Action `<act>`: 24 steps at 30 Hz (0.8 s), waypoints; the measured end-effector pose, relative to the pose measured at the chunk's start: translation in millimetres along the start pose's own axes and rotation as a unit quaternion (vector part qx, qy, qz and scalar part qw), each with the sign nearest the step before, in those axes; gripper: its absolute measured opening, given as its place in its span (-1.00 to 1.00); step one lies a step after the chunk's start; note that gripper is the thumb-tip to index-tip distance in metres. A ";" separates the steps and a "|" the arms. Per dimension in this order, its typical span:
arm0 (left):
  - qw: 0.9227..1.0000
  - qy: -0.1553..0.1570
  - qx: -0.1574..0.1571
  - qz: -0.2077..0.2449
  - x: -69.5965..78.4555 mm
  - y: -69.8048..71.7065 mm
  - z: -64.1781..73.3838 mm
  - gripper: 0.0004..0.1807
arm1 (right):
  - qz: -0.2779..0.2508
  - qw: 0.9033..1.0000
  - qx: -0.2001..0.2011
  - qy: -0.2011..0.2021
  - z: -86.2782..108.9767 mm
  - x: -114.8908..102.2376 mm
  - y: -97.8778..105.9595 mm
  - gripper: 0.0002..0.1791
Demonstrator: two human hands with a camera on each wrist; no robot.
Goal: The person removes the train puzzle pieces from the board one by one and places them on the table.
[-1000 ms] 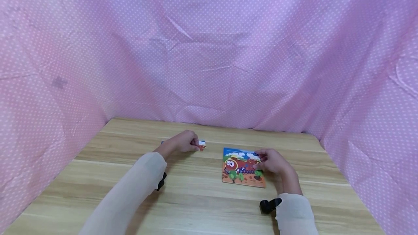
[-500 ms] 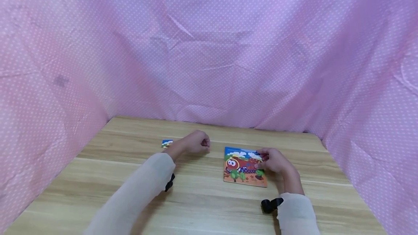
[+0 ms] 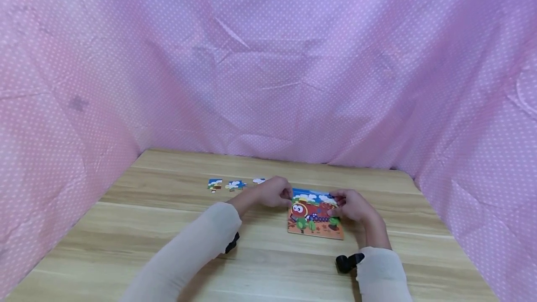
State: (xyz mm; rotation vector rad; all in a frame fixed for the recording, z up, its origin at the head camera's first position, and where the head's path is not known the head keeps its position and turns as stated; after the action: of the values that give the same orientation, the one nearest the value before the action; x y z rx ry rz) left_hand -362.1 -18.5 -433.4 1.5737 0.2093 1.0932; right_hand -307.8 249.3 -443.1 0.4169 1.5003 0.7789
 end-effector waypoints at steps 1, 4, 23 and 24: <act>1.000 -0.002 -0.005 -0.003 2.0 -3.2 -0.9 -0.84 | 0.000 1.000 0.000 0.002 0.0 -0.4 0.1 -0.35; 1.000 -0.006 -0.012 -0.027 7.9 -13.6 -2.3 -0.68 | 0.002 1.000 0.000 0.006 0.4 -1.2 0.1 -0.35; 0.999 0.024 -0.018 -0.016 19.2 -21.0 -3.2 -0.68 | 0.000 1.000 -0.005 -0.001 1.3 -0.3 0.9 -0.38; 0.999 0.025 -0.020 -0.012 18.8 -21.3 -3.5 -0.67 | 0.000 1.000 -0.004 0.000 1.2 -0.8 0.9 -0.38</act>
State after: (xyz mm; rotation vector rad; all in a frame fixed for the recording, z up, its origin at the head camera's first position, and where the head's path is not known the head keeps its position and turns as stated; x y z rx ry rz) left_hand -345.5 3.2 -441.9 1.5057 0.2389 1.1131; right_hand -306.8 249.6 -441.9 0.4117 1.4957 0.7849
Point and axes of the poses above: each hand's wrist, its own z-axis away from the middle knuckle, its own y-axis out of the back of the hand, x = y × z, the point moved 3 cm from there along -z, towards the middle knuckle, and after that the axes turned 8 degrees about y, right-handed, at the moved point
